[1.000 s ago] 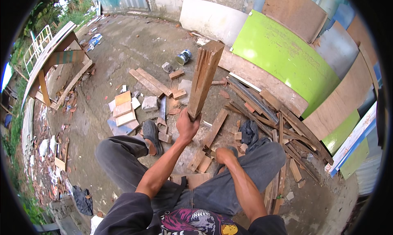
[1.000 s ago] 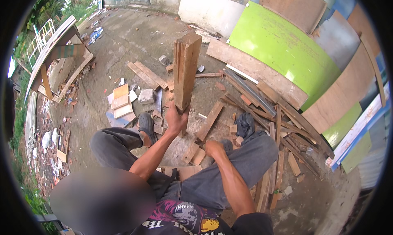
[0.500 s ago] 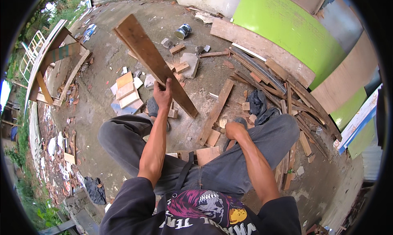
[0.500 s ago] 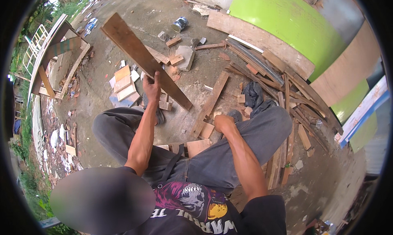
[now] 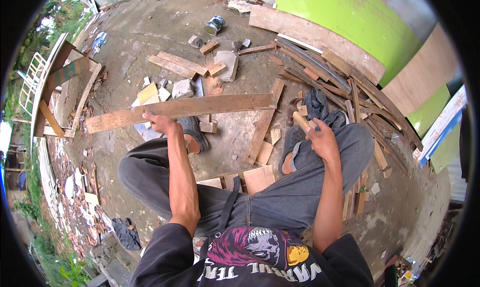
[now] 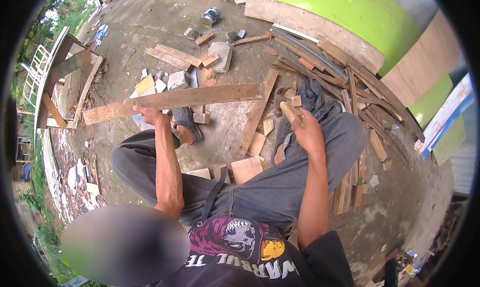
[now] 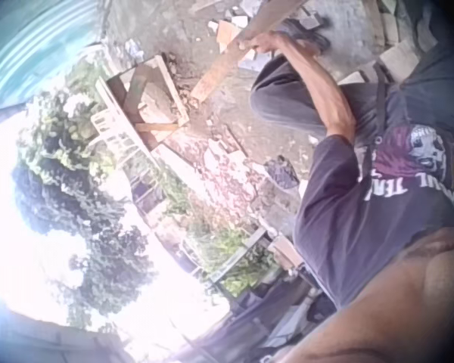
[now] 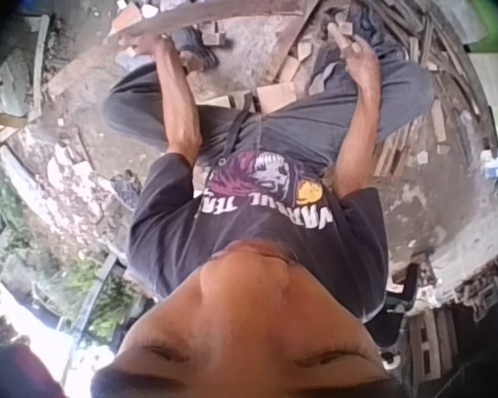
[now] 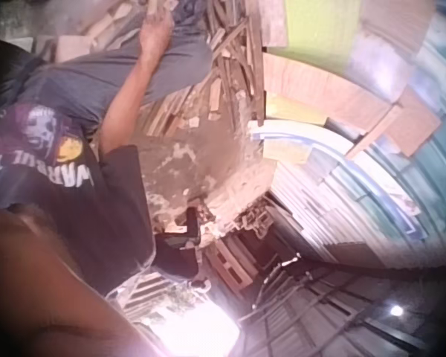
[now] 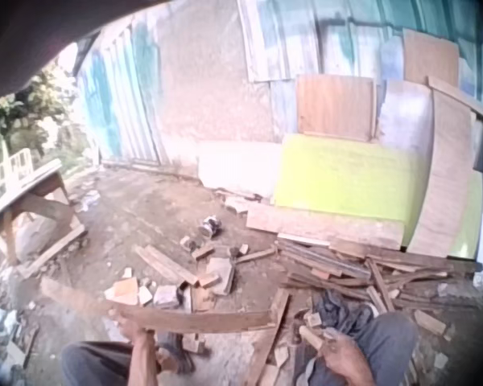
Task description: The person sits on the ground and uses a hammer to repeatedly strike a wooden plank, breaking it into smaller pieces. The person picks up the broken pieces and continues to break them further, creating a pile of wood scraps.
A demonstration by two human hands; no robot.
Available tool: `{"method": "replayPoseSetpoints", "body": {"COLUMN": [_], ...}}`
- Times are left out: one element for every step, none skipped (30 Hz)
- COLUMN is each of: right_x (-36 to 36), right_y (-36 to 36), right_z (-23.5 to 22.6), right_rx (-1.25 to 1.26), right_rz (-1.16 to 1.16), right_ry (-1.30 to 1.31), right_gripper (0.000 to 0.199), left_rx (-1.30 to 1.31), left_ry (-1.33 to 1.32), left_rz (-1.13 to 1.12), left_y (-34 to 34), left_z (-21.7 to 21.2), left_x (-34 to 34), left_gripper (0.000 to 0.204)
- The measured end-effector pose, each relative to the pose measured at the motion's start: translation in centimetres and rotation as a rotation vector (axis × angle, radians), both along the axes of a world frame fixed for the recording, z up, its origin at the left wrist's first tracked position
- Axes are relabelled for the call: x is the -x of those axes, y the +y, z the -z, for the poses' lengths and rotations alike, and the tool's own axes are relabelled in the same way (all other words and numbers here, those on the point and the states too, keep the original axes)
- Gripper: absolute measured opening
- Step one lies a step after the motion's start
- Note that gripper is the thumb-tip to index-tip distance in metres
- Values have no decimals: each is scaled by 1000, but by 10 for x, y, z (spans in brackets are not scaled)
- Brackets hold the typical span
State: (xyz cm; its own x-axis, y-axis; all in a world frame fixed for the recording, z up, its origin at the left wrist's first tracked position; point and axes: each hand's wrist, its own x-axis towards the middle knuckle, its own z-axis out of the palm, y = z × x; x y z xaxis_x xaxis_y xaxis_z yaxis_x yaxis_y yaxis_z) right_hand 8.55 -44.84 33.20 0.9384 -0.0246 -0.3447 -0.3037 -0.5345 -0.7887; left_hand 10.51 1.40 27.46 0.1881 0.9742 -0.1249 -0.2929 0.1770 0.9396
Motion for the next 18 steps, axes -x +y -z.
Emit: {"method": "replayPoseSetpoints", "body": {"right_x": [-1,-2,-1,0,1,1,1,1,1,2,3,3,2,2,2,2,2,2], "right_y": [0,1,1,2,3,5,5,4,3,2,0,0,2,5,8,13,14,11], "right_z": [-6,-9,-8,-12,-19,-24,-26,-29,-31,-32,-32,-32,-33,-36,-40,-51,-56,-51], "right_rx": [-65,-129,-248,-312,-376,-440,-510,-624,-738,-854,-920,-995,-1069,-1143,-1125,-1106,-1087,-1067], "right_rz": [101,203,271,326,380,434,465,443,420,398,367,356,346,335,304,270,236,198], "right_ry": [43,85,55,43,31,18,14,-8,-29,-48,-60,-76,-94,-112,-87,-62,-37,-4], "right_gripper": [55,57,61,61,61,60,55,54,53,51,45,45,45,45,45,44,44,44], "left_rx": [69,139,198,208,219,229,257,252,247,239,235,231,227,234,241,249,259,269], "left_ry": [25,50,39,5,-29,-62,-56,-93,-129,-162,-166,-170,-175,-212,-248,-288,-303,-317], "left_rz": [-18,-35,-27,-20,-12,-4,13,22,30,41,67,94,122,167,211,252,282,311], "left_y": [2,2,2,4,7,9,6,5,5,4,3,2,1,0,1,3,6,8], "left_z": [-2,-4,-5,-5,-5,-4,-9,-7,-7,-6,-6,-5,-3,-2,-2,1,3,6], "left_x": [1,1,3,4,5,5,6,4,0,-2,-2,-3,-4,-5,-5,-6,-8,-10], "left_gripper": [73,74,76,76,77,77,77,77,76,76,75,73,72,71,69,67,67,66]}}
